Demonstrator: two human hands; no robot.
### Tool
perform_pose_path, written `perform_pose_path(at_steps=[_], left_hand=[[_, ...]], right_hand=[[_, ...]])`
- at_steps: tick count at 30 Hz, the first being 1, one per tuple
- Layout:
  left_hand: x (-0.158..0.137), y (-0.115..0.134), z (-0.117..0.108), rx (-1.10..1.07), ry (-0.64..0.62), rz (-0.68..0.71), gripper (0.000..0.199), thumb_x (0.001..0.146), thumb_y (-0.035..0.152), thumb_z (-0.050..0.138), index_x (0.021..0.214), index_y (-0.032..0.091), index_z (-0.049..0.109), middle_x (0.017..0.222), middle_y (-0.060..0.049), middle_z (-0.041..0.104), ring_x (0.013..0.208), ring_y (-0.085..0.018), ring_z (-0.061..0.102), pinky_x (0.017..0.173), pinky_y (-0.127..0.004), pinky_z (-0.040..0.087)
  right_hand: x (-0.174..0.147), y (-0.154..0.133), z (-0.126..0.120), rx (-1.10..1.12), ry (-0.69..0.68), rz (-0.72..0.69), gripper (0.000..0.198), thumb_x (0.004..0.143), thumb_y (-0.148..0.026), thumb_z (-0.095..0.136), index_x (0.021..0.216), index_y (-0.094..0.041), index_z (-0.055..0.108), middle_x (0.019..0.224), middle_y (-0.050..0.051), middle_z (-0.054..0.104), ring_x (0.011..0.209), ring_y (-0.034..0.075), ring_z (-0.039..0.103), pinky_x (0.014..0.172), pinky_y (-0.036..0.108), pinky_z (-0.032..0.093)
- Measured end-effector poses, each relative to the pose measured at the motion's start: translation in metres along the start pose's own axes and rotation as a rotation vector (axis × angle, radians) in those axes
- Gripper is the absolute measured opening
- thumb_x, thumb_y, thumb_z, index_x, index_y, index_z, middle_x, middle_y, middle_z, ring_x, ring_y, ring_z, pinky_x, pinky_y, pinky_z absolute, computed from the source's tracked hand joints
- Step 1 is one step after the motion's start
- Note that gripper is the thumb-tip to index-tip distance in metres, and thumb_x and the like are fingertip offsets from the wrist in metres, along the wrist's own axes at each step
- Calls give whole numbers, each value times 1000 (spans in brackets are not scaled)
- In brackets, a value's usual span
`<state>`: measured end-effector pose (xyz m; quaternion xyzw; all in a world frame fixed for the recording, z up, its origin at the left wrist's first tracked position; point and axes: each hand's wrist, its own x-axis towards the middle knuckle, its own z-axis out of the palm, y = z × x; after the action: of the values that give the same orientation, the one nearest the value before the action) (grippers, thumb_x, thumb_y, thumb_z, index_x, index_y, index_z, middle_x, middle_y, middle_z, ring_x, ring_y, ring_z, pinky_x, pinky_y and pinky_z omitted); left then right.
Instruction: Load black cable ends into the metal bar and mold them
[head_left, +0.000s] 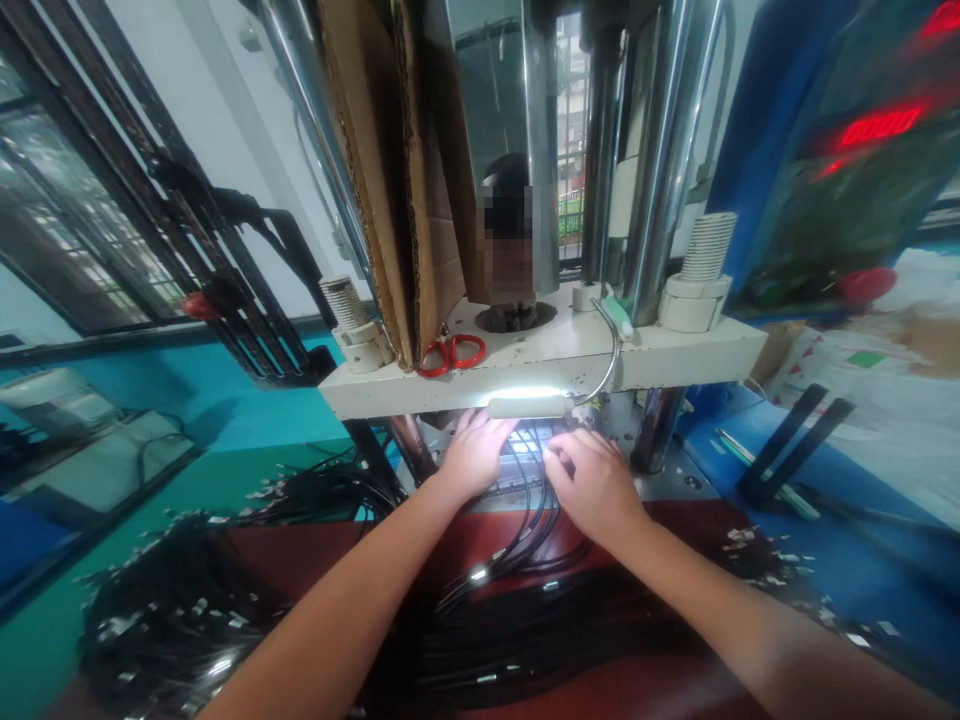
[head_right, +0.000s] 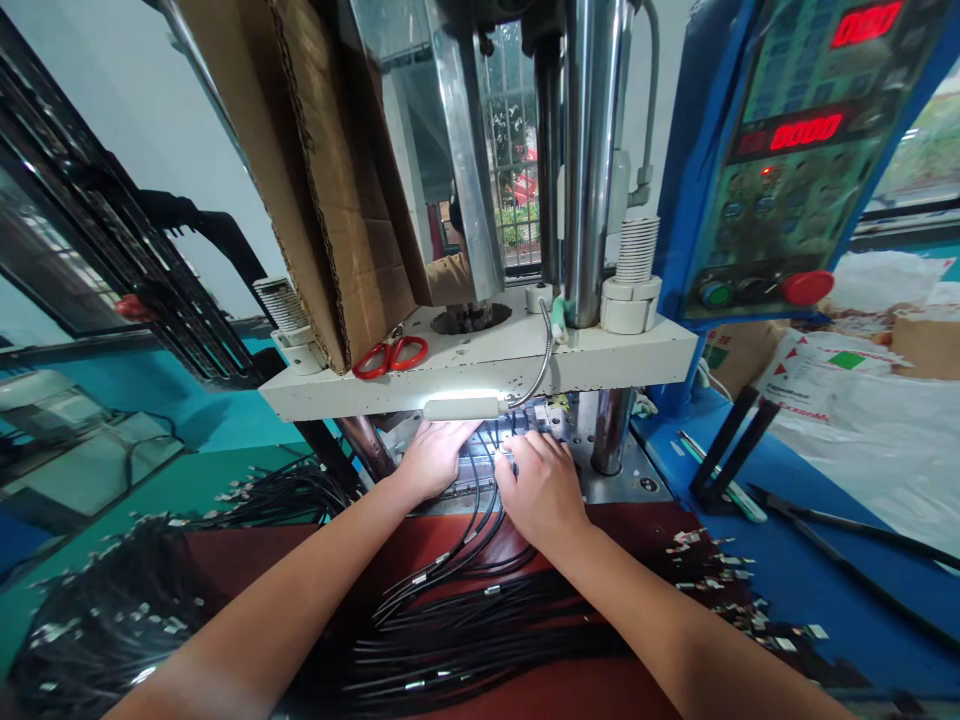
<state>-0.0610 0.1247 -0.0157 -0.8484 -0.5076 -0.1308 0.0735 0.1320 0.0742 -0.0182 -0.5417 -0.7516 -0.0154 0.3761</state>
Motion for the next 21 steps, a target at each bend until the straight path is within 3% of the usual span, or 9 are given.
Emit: perform_pose_path(at_steps=[9, 21], left_hand=[[1, -5, 6, -27, -10, -24, 62, 76, 4, 42, 134, 26, 49, 135, -2, 57, 130, -23, 42, 113, -46, 27], [5, -2, 5, -38, 5, -24, 48, 90, 12, 36, 132, 29, 52, 136, -4, 56, 128, -25, 45, 110, -49, 30]], right_hand=[[5, 6, 3, -23, -45, 55, 16, 86, -26, 53, 90, -19, 67, 82, 4, 67, 80, 22, 58, 76, 33, 36], [5, 9, 8, -41, -117, 110, 26, 85, -23, 52, 102, -18, 71, 82, 5, 73, 83, 24, 62, 79, 37, 37]])
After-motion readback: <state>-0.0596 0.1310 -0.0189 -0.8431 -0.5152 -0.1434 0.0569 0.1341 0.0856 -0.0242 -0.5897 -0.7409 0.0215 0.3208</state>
